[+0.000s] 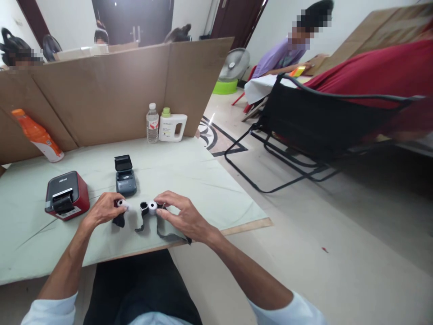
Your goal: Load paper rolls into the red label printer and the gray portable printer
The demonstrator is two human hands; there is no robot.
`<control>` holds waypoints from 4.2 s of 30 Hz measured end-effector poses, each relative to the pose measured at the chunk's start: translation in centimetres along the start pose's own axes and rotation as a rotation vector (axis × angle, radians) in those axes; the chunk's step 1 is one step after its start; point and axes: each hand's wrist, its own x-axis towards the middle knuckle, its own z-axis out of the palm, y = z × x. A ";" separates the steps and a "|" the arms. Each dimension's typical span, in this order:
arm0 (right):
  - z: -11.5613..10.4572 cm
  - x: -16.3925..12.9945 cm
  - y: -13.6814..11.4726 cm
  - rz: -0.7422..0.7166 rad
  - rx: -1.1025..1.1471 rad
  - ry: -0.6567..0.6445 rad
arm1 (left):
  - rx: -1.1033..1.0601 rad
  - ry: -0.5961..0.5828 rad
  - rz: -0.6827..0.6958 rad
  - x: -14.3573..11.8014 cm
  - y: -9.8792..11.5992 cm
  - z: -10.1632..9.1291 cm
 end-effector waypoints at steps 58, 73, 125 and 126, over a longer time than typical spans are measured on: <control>7.3 7.2 3.0 -0.039 0.086 -0.047 | -0.230 0.456 0.157 -0.5 0.7 0.6; 7.1 7.2 3.4 0.478 0.776 -0.049 | -0.426 0.541 0.258 -1.5 -0.2 1.8; 7.3 13.1 10.2 -0.158 -0.751 -0.092 | -0.043 0.265 0.143 10.3 -7.5 -0.3; 7.3 13.1 10.3 -0.198 -0.772 -0.089 | -0.042 0.269 0.146 10.2 -7.5 -0.2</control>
